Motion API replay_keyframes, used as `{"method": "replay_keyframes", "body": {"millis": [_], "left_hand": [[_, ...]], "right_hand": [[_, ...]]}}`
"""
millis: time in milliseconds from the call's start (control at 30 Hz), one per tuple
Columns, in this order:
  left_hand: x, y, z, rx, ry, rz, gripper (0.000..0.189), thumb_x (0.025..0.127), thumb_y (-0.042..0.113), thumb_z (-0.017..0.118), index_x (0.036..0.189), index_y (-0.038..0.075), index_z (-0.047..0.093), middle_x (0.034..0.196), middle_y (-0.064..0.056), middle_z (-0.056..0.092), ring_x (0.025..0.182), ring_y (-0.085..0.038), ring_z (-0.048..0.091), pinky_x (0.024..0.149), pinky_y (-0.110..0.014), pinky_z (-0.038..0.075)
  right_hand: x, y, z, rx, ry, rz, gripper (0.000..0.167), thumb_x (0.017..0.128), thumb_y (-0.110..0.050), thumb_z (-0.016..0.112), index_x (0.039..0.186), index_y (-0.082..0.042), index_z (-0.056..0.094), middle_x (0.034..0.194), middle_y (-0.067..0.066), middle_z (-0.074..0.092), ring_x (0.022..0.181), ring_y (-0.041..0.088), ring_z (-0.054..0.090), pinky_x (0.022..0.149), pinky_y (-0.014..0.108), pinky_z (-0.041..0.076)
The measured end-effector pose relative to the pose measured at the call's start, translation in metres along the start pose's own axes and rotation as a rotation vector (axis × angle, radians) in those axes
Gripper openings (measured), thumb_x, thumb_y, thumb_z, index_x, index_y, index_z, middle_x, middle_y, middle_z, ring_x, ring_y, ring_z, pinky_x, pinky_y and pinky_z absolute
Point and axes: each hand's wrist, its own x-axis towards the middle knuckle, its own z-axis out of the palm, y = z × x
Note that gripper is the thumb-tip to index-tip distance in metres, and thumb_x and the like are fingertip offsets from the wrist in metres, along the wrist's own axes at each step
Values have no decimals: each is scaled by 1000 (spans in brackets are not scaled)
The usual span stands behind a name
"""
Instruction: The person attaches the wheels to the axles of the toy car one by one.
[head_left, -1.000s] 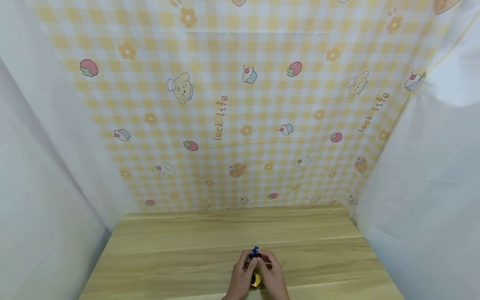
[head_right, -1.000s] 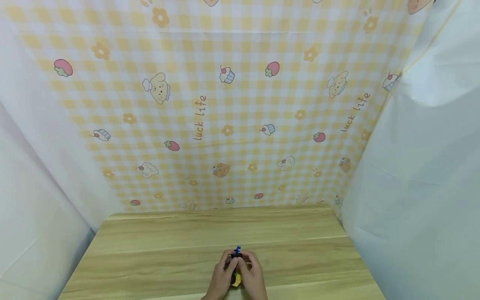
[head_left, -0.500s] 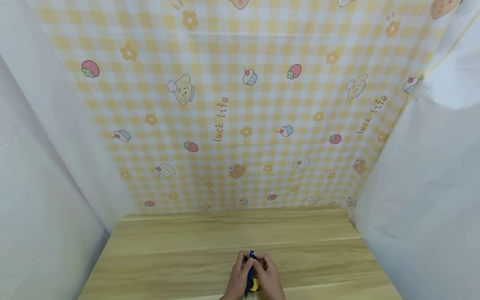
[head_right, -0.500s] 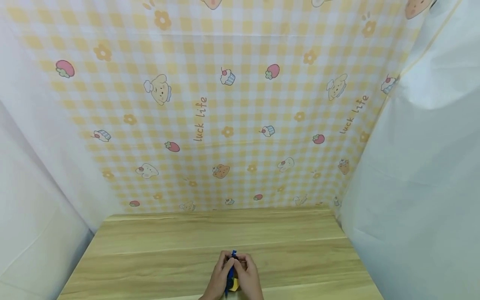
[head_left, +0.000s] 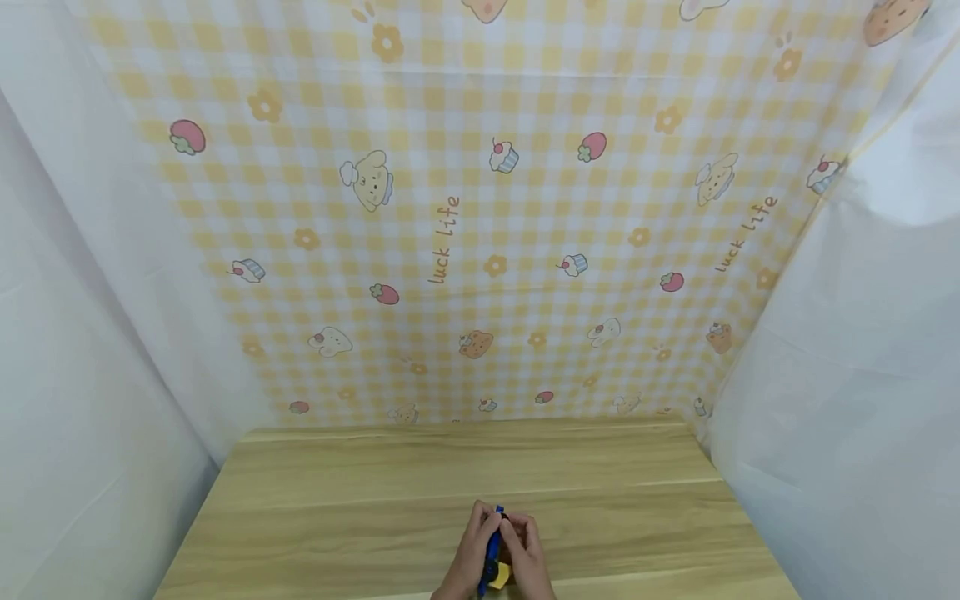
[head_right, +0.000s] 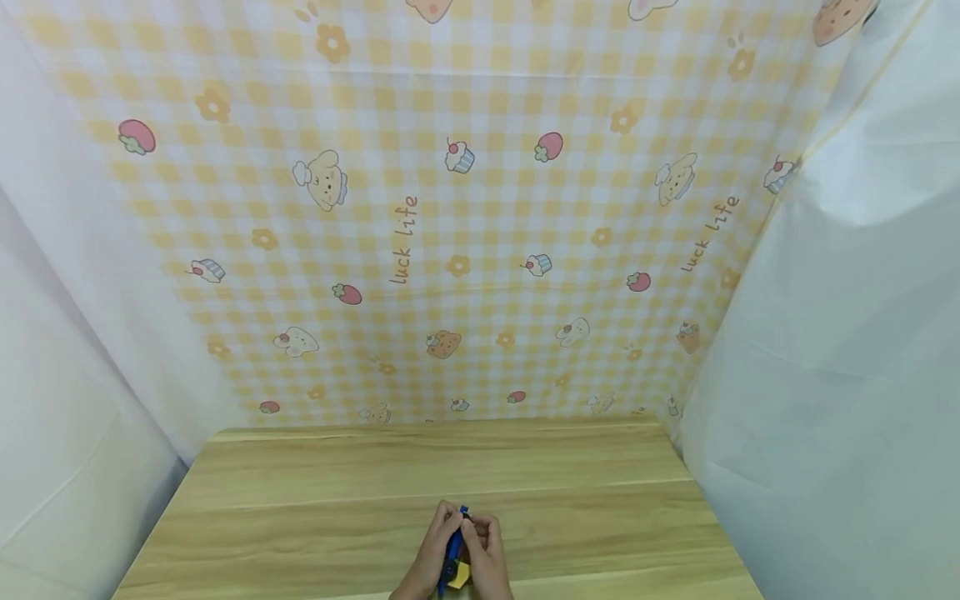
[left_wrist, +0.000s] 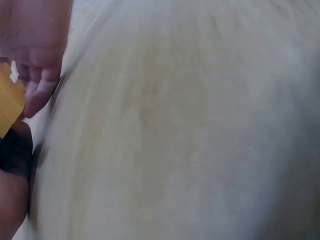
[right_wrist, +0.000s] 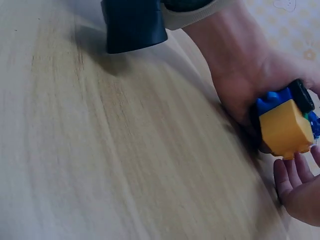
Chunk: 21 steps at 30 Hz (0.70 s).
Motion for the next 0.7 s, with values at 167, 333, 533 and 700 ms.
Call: {"method": "replay_keyframes", "body": {"millis": [167, 333, 533, 700], "left_hand": [[2, 1, -3, -14, -12, -54, 30, 108, 42, 36, 104, 13, 43, 104, -2, 46, 98, -17, 47, 80, -26, 37], [1, 1, -4, -6, -36, -42, 31, 108, 40, 37, 102, 11, 42, 102, -3, 47, 94, -17, 49, 77, -25, 40], [-1, 4, -5, -8, -47, -53, 29, 106, 40, 41, 101, 11, 42, 102, -3, 48, 96, -17, 49, 79, -26, 39], [0, 5, -6, 31, -43, -42, 30, 107, 38, 41, 104, 8, 43, 102, -4, 49, 97, -18, 49, 81, -28, 39]], "right_hand": [[4, 2, 0, -63, -49, -27, 55, 107, -40, 41, 139, 4, 40, 133, 20, 53, 111, 20, 58, 88, 34, 51], [5, 2, -1, -115, -125, -52, 60, 109, -42, 33, 146, 5, 38, 145, 28, 44, 130, 36, 49, 100, 44, 47], [2, 3, -1, -162, -127, -24, 63, 109, -46, 30, 148, 3, 37, 151, 30, 37, 139, 48, 34, 110, 59, 32], [5, 5, 0, -169, -96, 15, 69, 107, -51, 32, 149, 3, 35, 152, 33, 33, 142, 53, 28, 110, 69, 24]]}}
